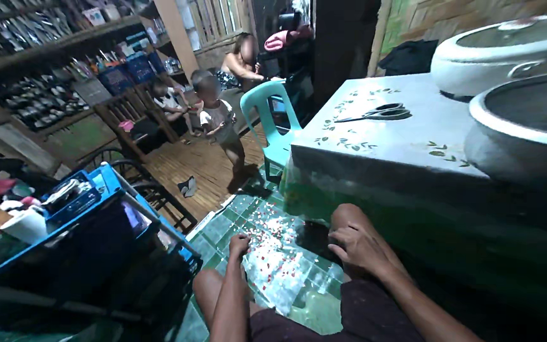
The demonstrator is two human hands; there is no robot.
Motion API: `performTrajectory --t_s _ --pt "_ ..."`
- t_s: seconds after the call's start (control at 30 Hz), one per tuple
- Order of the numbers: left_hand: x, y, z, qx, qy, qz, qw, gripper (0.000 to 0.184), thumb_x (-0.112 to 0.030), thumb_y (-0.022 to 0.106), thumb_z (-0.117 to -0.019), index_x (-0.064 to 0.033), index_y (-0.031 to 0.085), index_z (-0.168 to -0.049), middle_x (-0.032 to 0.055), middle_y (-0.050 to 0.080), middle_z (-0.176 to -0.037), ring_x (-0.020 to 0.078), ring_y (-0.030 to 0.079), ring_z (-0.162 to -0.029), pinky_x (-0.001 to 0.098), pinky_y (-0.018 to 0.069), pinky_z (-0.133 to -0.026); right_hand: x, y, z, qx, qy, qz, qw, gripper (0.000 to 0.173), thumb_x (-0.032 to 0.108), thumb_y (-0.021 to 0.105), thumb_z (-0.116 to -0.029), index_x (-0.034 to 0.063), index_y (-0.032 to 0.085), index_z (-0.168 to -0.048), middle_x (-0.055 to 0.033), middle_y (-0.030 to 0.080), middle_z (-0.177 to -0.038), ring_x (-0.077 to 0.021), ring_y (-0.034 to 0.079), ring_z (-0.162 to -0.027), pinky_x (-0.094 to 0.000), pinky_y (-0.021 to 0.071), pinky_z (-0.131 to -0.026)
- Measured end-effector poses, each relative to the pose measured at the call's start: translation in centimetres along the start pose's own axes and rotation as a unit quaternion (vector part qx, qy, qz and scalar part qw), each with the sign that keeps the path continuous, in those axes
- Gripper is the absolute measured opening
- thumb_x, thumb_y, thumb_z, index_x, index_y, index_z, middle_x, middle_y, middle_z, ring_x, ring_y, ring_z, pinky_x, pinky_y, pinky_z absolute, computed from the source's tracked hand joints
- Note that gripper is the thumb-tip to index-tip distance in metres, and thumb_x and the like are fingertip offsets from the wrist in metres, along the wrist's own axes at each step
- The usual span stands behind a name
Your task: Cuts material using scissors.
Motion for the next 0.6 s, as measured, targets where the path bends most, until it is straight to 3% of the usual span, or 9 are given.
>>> performTrajectory --t_s 0.3,0.5,0.6 --pt "-0.18 0.87 0.06 0.02 0.002 -0.035 0.999 0.035 -0.025 0.069 -0.0984 -0.0042 0.066 -0.126 0.0188 0.07 -0.112 0.0296 0.071 -0.093 0.0486 0.0591 -0.082 -0.29 -0.12 0.45 0.021 0.017 -0.015 1.0 0.041 0.041 0.057 -0.0999 0.0103 0.073 -0.122 -0.0105 0.073 -0.118 -0.0273 0.065 -0.12 -0.0528 0.0286 -0.122" --pt "0.25 0.46 0.29 0.037 0.002 -0.08 0.996 0.039 -0.027 0.07 -0.0975 -0.0064 0.064 -0.13 0.0195 0.07 -0.112 0.0295 0.07 -0.09 0.0479 0.0586 -0.081 0.07 0.18 0.29 0.014 0.019 -0.009 1.0 0.041 0.042 0.057 -0.0994 0.0121 0.073 -0.122 -0.0089 0.074 -0.116 -0.0258 0.066 -0.117 -0.0517 0.0302 -0.121" --pt "0.19 0.54 0.72 0.037 0.016 -0.107 0.993 0.041 -0.03 0.071 -0.095 -0.0055 0.066 -0.128 0.0211 0.07 -0.113 0.0328 0.07 -0.093 0.0524 0.0579 -0.084 0.1 0.35 0.5 -0.008 0.016 -0.01 1.0 0.038 0.041 0.061 -0.0975 0.0133 0.075 -0.12 -0.009 0.075 -0.114 -0.0265 0.068 -0.115 -0.0524 0.0342 -0.119"
Point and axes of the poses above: each hand's wrist, its own z-axis away from the middle knuckle, its own y-axis out of the palm, x = y × z, the point moved 1 cm from there along -z, towards the middle knuckle
